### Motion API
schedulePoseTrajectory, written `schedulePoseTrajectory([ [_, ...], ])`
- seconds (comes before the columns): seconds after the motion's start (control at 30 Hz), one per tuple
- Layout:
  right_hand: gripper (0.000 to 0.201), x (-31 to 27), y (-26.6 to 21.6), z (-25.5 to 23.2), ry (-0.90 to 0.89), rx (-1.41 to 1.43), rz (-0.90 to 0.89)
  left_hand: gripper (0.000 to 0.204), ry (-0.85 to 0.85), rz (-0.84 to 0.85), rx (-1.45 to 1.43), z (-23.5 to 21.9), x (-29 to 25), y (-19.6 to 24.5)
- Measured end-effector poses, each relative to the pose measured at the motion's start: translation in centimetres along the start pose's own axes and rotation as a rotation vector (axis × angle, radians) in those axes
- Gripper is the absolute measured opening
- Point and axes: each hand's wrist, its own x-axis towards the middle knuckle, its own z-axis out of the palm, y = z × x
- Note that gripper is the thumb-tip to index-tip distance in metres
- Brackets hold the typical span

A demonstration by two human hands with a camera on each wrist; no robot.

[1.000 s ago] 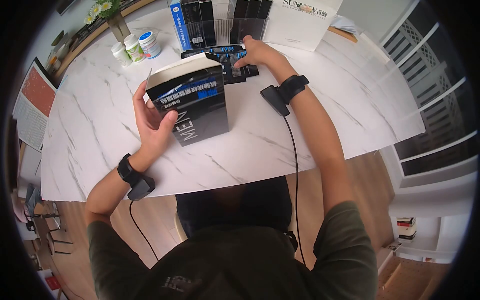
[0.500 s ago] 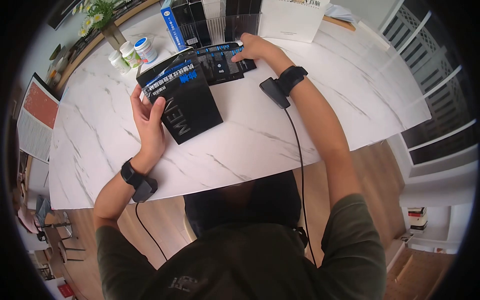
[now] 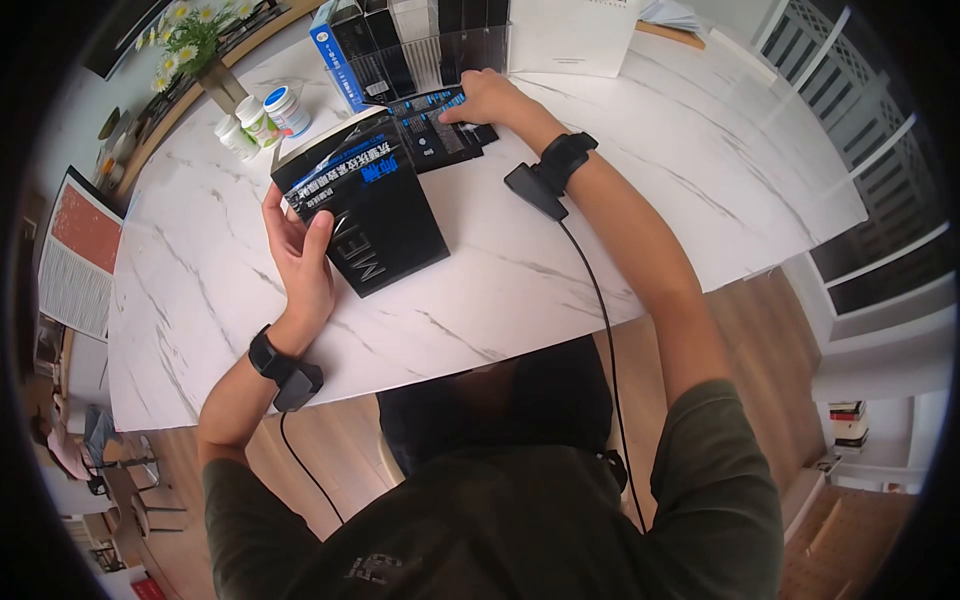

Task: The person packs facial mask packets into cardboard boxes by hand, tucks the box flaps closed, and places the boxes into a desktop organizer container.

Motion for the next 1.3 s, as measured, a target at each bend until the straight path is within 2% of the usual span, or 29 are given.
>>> schedulePoseTrajectory([
  [0.17, 0.071, -0.4, -0.6, 0.0, -0.01, 0.015, 0.007, 0.07, -0.014, -0.009, 0.0, -0.1, 0.0, -0.1],
  [0.47, 0.075, -0.4, -0.5, 0.4, -0.009, 0.129, 0.128, 0.071, -0.073, 0.044, 0.019, -0.3, -0.3, -0.2],
  [0.67, 0.085, -0.1, -0.3, 0.4, -0.067, 0.167, 0.157, 0.071, -0.08, 0.055, 0.02, -0.2, -0.3, -0.3],
  [0.77, 0.079, -0.1, -0.4, -0.2, -0.07, 0.162, 0.153, 0.07, -0.083, 0.071, 0.031, -0.3, -0.4, -0.2],
  [0.87, 0.071, 0.0, -0.3, -1.0, -0.161, 0.181, 0.106, 0.07, -0.079, 0.069, 0.029, -0.3, -0.4, -0.2],
  [0.93, 0.058, 0.3, -0.1, -1.0, -0.159, 0.254, 0.089, 0.07, -0.078, 0.063, 0.035, -0.4, -0.4, -0.2],
  [0.97, 0.058, -0.1, -0.4, -1.5, -0.159, 0.254, 0.089, 0.07, -0.078, 0.063, 0.035, -0.4, -0.4, -0.2],
  [1.03, 0.047, -0.8, -0.9, -2.5, -0.238, 0.462, 0.153, 0.07, -0.078, 0.07, 0.032, -0.3, -0.4, -0.2],
  [1.13, 0.035, -0.9, -0.6, -2.8, -0.247, 0.49, 0.124, 0.07, -0.077, 0.074, 0.033, -0.6, -0.5, -0.3],
  [1.27, 0.03, -1.2, -0.3, -4.5, -0.255, 0.523, 0.156, 0.07, -0.078, 0.082, 0.041, -0.5, -0.4, -0.3],
  [1.3, 0.029, -1.3, -0.3, -4.9, -0.265, 0.457, 0.176, 0.07, -0.079, 0.076, 0.039, -0.5, -0.4, -0.2],
])
